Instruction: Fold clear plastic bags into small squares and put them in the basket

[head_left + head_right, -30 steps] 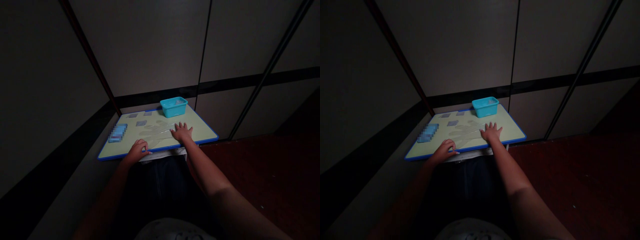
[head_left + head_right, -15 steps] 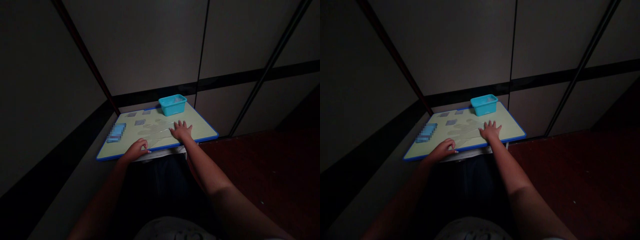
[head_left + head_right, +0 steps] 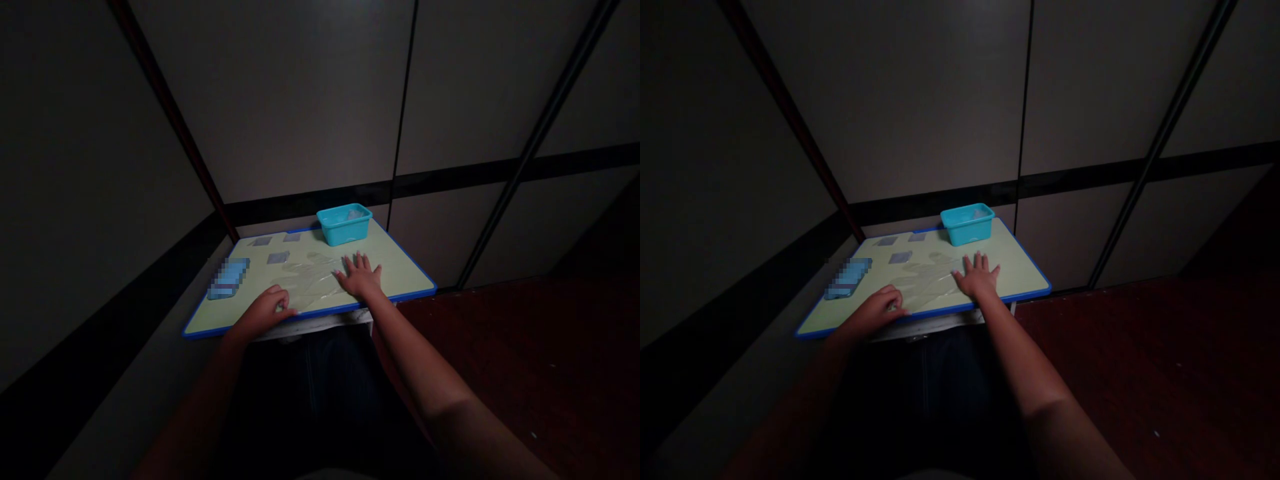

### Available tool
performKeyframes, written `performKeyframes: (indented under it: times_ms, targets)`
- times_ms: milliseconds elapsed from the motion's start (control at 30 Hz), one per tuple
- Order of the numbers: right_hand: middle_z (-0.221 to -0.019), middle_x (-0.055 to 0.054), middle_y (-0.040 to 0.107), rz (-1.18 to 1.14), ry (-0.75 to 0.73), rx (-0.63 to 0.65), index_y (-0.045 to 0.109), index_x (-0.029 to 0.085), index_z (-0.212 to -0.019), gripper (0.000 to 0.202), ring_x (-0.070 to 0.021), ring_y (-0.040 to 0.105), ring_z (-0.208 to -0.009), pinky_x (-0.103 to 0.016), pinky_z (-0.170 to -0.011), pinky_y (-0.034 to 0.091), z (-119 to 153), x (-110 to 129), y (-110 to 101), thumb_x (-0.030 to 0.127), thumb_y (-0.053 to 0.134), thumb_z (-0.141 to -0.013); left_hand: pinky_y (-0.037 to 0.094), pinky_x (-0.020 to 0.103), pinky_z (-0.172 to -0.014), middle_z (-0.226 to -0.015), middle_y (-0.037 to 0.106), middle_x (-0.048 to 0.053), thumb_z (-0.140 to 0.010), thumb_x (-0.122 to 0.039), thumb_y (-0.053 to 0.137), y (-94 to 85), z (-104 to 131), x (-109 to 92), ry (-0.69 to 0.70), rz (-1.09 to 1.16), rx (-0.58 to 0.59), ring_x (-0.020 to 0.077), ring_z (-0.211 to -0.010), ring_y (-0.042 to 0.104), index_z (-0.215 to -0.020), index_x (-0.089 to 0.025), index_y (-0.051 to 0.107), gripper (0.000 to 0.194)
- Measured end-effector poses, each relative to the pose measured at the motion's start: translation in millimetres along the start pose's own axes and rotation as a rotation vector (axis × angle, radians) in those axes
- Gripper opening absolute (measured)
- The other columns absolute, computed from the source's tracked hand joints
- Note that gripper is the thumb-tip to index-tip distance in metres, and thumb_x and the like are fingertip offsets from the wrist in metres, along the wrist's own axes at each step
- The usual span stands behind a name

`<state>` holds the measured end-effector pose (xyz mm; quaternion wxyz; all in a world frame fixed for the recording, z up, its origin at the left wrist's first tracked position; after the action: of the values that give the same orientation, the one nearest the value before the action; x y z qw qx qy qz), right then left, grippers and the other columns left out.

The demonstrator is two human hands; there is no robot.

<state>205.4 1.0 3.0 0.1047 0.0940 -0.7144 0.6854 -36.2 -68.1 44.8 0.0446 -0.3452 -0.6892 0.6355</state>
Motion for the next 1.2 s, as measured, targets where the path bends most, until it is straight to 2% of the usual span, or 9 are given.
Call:
performKeyframes:
  times_ms: [100,167,267,367,433,633,933,1067,1200]
  targets:
    - [-0.154,-0.008,-0.005,-0.063,-0.050,-0.050,0.014,0.030,-0.146,0.074,-0.0293,-0.004,-0.140,-0.067,-0.101,0.005,2.5,1.0,-5.3,0.070,0.015,-0.084,0.042,0.032,-0.079,-0.085,0.054,0.004,-0.082,-0.040,0.054,-7.4,-21.5,-7.3,0.029,-0.060,-0.190,0.0209,-0.087,0.052,-0.076,-0.018,0.055,0.022]
    - [-0.154,-0.007,-0.007,-0.090,-0.103,-0.113,0.015,0.029,-0.146,0.070,-0.0266,-0.006,-0.140,-0.064,-0.103,0.007,5.9,2.5,-10.8,0.066,0.017,-0.087,0.042,0.035,-0.084,-0.092,0.057,0.007,-0.084,-0.039,0.052,-0.4,-36.2,-8.1,0.053,-0.120,-0.208,0.0226,-0.093,0.052,-0.083,-0.017,0.058,0.022]
    - [-0.154,-0.005,-0.007,-0.061,-0.301,-0.149,0.017,0.027,-0.146,0.068,-0.0232,-0.004,-0.141,-0.057,-0.107,0.007,13.6,11.9,-15.3,0.060,0.026,-0.088,0.035,0.038,-0.099,-0.120,0.055,0.012,-0.085,-0.042,0.051,19.7,-48.8,-3.8,0.089,-0.162,-0.135,0.0247,-0.115,0.047,-0.112,-0.016,0.057,0.038]
    - [-0.154,-0.005,0.004,-0.006,-0.521,-0.018,0.019,0.027,-0.146,0.070,-0.0217,0.005,-0.141,-0.054,-0.109,0.007,19.9,24.5,-10.4,0.062,0.030,-0.086,0.022,0.045,-0.108,-0.144,0.036,0.013,-0.087,-0.051,0.042,39.7,-49.7,6.3,0.032,-0.206,0.030,0.0257,-0.133,0.030,-0.136,-0.018,0.040,0.059]
    - [-0.153,-0.006,0.010,0.016,-0.550,0.092,0.022,0.028,-0.145,0.072,-0.0233,0.009,-0.140,-0.057,-0.107,0.008,20.0,28.4,-6.3,0.066,0.028,-0.084,0.019,0.048,-0.109,-0.150,0.026,0.010,-0.088,-0.057,0.034,46.6,-47.7,10.9,-0.016,-0.236,0.134,0.0252,-0.137,0.024,-0.141,-0.022,0.031,0.064]
    - [-0.153,-0.006,0.007,0.056,-0.504,0.207,0.020,0.031,-0.145,0.078,-0.0280,0.005,-0.140,-0.060,-0.106,0.004,15.7,27.7,-4.4,0.073,0.026,-0.080,0.016,0.050,-0.109,-0.153,0.013,0.004,-0.088,-0.061,0.025,45.5,-47.1,10.6,-0.065,-0.321,0.243,0.0233,-0.140,0.014,-0.145,-0.029,0.019,0.065]
    - [-0.153,-0.007,-0.001,0.020,-0.472,0.222,0.009,0.029,-0.147,0.076,-0.0282,-0.001,-0.140,-0.062,-0.105,-0.001,13.5,16.5,-6.9,0.070,0.017,-0.083,0.012,0.054,-0.108,-0.152,0.012,0.010,-0.092,-0.054,0.024,40.3,-39.4,17.1,-0.165,-0.370,0.187,0.0249,-0.140,0.009,-0.145,-0.025,0.021,0.061]
    - [-0.153,-0.008,0.006,0.022,-0.515,0.219,0.010,0.022,-0.147,0.068,-0.0249,0.010,-0.140,-0.057,-0.108,0.006,-2.5,27.4,-10.8,0.056,0.024,-0.090,0.013,0.052,-0.109,-0.151,0.018,0.013,-0.092,-0.052,0.027,28.3,-65.2,4.6,-0.075,-0.361,0.110,0.0236,-0.140,0.012,-0.143,-0.019,0.028,0.061]
    - [-0.152,-0.009,0.009,0.039,-0.605,0.330,0.012,0.020,-0.147,0.077,-0.0258,0.015,-0.139,-0.054,-0.109,0.016,-26.8,31.9,-12.7,0.056,0.041,-0.085,0.016,0.049,-0.110,-0.150,0.020,0.011,-0.089,-0.055,0.034,27.1,-101.1,-1.7,0.086,-0.292,0.178,0.0238,-0.140,0.015,-0.142,-0.021,0.029,0.063]
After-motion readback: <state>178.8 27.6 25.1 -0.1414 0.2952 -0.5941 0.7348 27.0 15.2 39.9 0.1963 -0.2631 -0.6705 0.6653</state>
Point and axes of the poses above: each hand's wrist, its own z-axis away from the middle knuckle, its own y-axis out of the palm, x = y × z, the point moved 5 cm from there along -z, towards the middle knuckle
